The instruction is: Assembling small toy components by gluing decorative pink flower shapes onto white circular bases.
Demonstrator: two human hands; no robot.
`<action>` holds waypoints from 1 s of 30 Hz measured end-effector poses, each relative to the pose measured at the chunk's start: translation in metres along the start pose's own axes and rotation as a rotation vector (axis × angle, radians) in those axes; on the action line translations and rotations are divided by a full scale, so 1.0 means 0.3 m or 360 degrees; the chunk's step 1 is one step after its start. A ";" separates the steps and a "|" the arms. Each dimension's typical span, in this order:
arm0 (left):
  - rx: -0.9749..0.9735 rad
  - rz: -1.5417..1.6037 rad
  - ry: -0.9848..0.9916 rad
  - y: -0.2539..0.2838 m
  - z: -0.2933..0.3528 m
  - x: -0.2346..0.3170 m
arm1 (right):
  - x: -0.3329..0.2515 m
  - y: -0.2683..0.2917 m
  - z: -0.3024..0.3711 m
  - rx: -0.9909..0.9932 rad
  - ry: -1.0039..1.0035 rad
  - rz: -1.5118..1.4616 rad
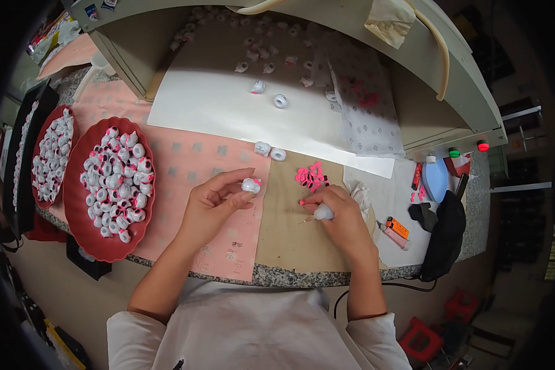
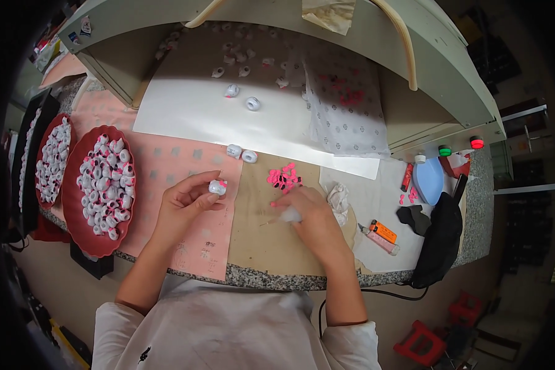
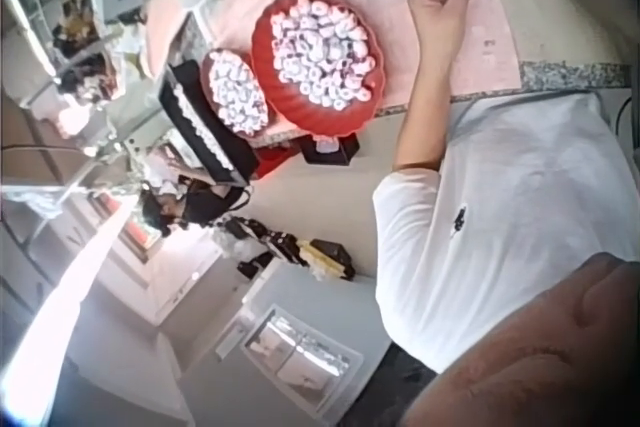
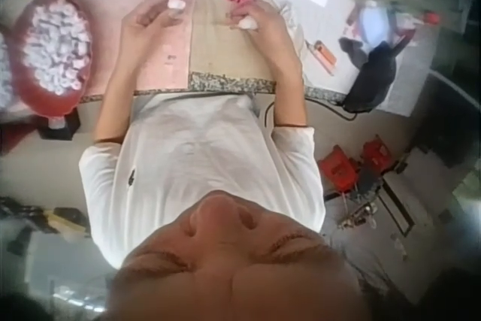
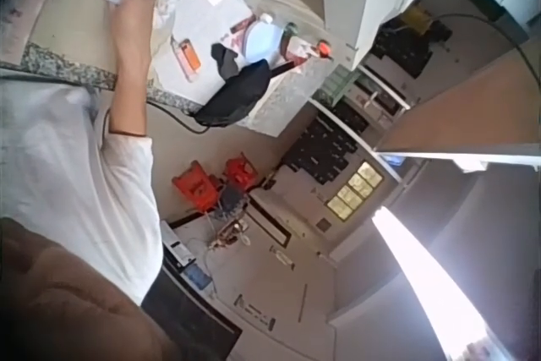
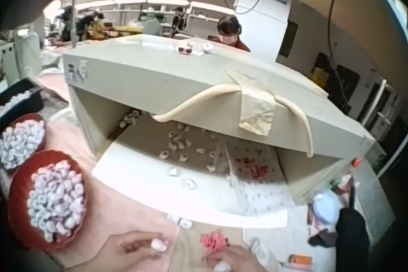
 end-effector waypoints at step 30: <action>-0.0204 -0.0091 -0.0053 -0.016 0.031 -0.015 | -0.084 -0.212 0.002 0.0003 -0.0880 -0.1674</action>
Point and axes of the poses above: each hand's wrist, its own z-axis away from the middle knuckle, its own y-axis out of the back of the hand, x = y × z, the point moved 4 cm from there along -z, towards the middle knuckle, and after that the axes turned 2 degrees about x, right-handed, at the moved point
